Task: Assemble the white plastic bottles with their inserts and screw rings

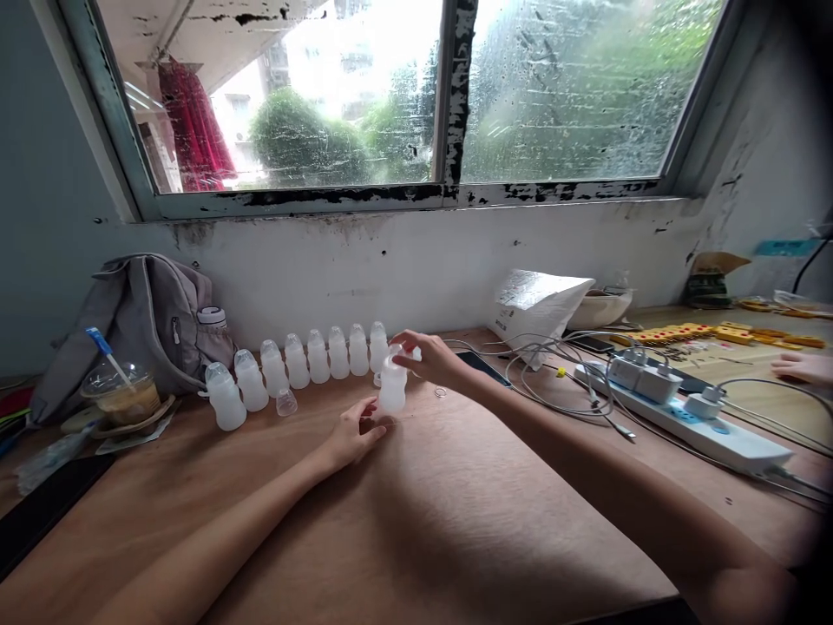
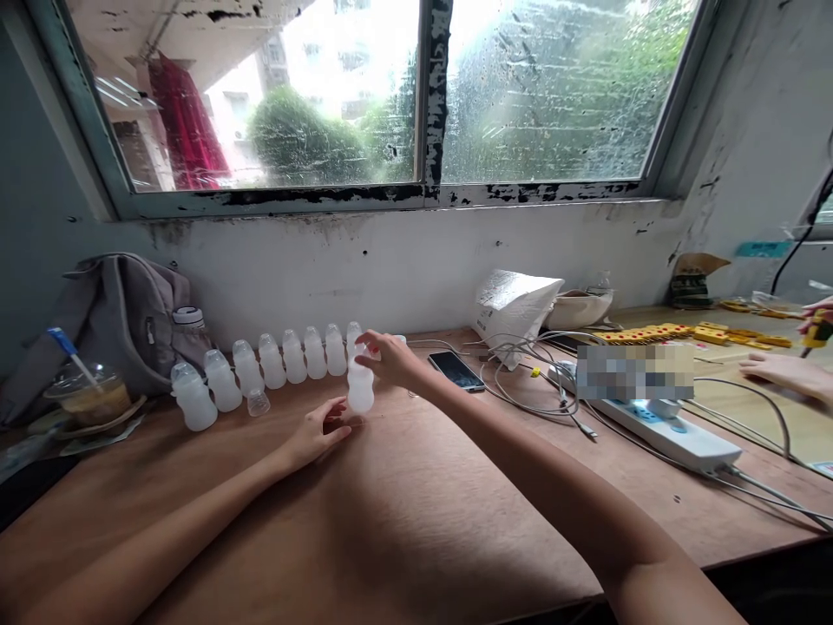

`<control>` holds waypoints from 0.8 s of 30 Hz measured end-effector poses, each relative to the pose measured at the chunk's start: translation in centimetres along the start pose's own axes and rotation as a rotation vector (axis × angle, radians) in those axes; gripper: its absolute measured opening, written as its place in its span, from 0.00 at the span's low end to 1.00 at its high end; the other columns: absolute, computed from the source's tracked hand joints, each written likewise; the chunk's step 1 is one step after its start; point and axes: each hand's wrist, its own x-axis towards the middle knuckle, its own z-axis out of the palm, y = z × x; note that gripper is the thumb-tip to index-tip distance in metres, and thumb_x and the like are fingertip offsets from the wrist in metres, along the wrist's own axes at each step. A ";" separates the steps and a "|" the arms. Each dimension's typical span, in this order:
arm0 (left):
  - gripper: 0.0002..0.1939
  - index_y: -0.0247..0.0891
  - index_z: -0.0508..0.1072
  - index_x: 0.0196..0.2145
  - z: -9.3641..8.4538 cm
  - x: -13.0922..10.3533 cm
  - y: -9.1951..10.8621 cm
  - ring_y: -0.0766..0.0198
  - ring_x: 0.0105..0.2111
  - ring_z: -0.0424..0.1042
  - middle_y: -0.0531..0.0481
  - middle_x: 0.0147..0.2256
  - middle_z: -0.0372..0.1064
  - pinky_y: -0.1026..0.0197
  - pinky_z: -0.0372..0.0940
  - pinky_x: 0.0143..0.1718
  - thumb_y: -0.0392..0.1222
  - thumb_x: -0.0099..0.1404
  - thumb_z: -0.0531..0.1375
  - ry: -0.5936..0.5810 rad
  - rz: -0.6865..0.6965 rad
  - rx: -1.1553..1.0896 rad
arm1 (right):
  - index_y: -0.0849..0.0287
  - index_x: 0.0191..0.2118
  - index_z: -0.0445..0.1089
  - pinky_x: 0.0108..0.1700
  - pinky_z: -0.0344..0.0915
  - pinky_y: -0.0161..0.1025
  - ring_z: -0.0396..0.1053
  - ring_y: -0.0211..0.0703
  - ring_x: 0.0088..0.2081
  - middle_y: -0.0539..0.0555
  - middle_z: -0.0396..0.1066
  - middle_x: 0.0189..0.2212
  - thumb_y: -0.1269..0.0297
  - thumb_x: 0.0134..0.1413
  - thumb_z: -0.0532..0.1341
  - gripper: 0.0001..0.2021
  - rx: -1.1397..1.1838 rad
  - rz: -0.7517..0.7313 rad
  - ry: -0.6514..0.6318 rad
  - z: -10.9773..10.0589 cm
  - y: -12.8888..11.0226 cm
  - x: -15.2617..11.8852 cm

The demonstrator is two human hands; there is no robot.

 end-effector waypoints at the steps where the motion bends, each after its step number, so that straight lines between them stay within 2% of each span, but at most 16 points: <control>1: 0.24 0.35 0.64 0.48 0.0 -0.1 -0.2 0.55 0.44 0.66 0.40 0.44 0.66 0.53 0.62 0.44 0.43 0.54 0.59 -0.007 0.011 0.061 | 0.55 0.42 0.65 0.35 0.58 0.37 0.66 0.43 0.34 0.53 0.69 0.31 0.60 0.50 0.58 0.13 -0.047 0.008 0.022 -0.3 0.5 0.7; 3: 0.20 0.35 0.65 0.46 0.1 -0.3 -0.4 0.55 0.44 0.65 0.40 0.44 0.65 0.52 0.60 0.46 0.42 0.56 0.57 -0.029 0.061 0.191 | 0.56 0.42 0.65 0.38 0.57 0.38 0.64 0.46 0.38 0.54 0.70 0.32 0.61 0.50 0.57 0.13 -0.154 0.036 0.090 -0.8 1.6 2.3; 5: 0.15 0.36 0.66 0.45 0.2 -0.5 -0.3 0.55 0.45 0.64 0.41 0.44 0.65 0.52 0.59 0.47 0.40 0.59 0.54 -0.060 0.135 0.307 | 0.56 0.43 0.64 0.39 0.56 0.39 0.62 0.47 0.41 0.54 0.71 0.34 0.61 0.51 0.57 0.13 -0.233 0.095 0.095 -0.7 2.7 3.9; 11: 0.13 0.39 0.68 0.41 0.5 -0.9 0.0 0.59 0.42 0.65 0.45 0.41 0.66 0.56 0.60 0.45 0.38 0.63 0.48 -0.128 0.219 0.467 | 0.58 0.43 0.63 0.42 0.53 0.44 0.60 0.51 0.43 0.57 0.71 0.35 0.62 0.51 0.55 0.13 -0.327 0.242 0.068 1.7 6.2 6.9; 17: 0.13 0.38 0.68 0.42 0.4 -0.8 0.1 0.59 0.42 0.65 0.44 0.41 0.66 0.57 0.60 0.45 0.39 0.63 0.48 -0.137 0.216 0.515 | 0.58 0.44 0.62 0.39 0.55 0.42 0.62 0.50 0.42 0.58 0.70 0.34 0.61 0.52 0.54 0.13 -0.334 0.335 0.034 4.0 8.5 7.6; 24: 0.12 0.39 0.68 0.41 0.5 -0.8 -0.3 0.59 0.41 0.65 0.45 0.40 0.67 0.57 0.60 0.44 0.39 0.62 0.49 -0.124 0.227 0.477 | 0.56 0.45 0.61 0.39 0.55 0.42 0.63 0.49 0.43 0.56 0.70 0.36 0.59 0.54 0.53 0.14 -0.320 0.326 0.044 4.7 8.7 7.5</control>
